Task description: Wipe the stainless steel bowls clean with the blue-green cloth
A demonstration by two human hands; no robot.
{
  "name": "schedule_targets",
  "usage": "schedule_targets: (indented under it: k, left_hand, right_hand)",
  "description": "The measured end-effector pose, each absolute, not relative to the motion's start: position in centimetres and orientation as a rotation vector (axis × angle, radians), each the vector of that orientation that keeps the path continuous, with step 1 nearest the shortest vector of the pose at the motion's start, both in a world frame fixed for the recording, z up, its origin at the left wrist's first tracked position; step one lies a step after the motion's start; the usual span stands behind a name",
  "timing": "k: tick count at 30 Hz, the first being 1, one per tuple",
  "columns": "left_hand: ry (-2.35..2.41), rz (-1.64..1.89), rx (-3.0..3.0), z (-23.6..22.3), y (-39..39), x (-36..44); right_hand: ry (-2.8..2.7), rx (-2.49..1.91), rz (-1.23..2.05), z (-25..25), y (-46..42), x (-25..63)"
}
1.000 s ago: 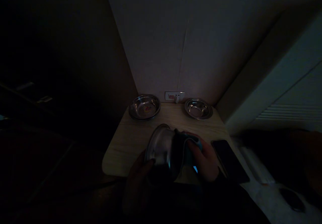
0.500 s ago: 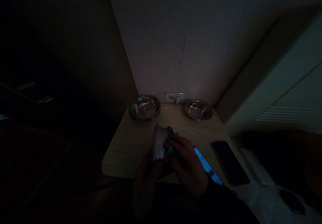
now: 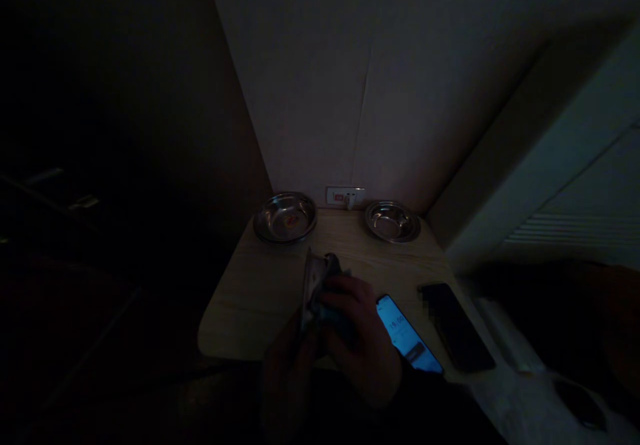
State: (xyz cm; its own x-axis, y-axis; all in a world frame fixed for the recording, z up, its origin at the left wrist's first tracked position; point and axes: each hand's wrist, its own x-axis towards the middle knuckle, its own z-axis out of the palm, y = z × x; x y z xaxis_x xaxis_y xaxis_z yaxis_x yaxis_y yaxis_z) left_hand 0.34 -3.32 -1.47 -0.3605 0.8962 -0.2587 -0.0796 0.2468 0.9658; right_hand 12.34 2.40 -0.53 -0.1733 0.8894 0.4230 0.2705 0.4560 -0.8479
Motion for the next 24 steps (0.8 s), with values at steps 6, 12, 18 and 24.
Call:
schedule_targets:
  k: [6,12,18,24]
  left_hand:
    - [1.535,1.295,0.787,-1.7,-3.3,0.3]
    - [1.524,1.310,0.762,-1.7,-3.0,0.2]
    - [1.583,1.294,0.787,-0.7,-2.9,0.3]
    - [1.571,1.273,0.846,-1.8,-3.1,0.3]
  right_hand:
    - [-1.663,-1.003,0.821,-1.0,2.8,12.6]
    - [-1.684,-0.978,0.833,-0.9,2.6,12.1]
    - [-1.668,-0.941,0.831,-0.7,2.6,11.5]
    - [-1.596,-0.993,0.844,-1.1,2.6,11.9]
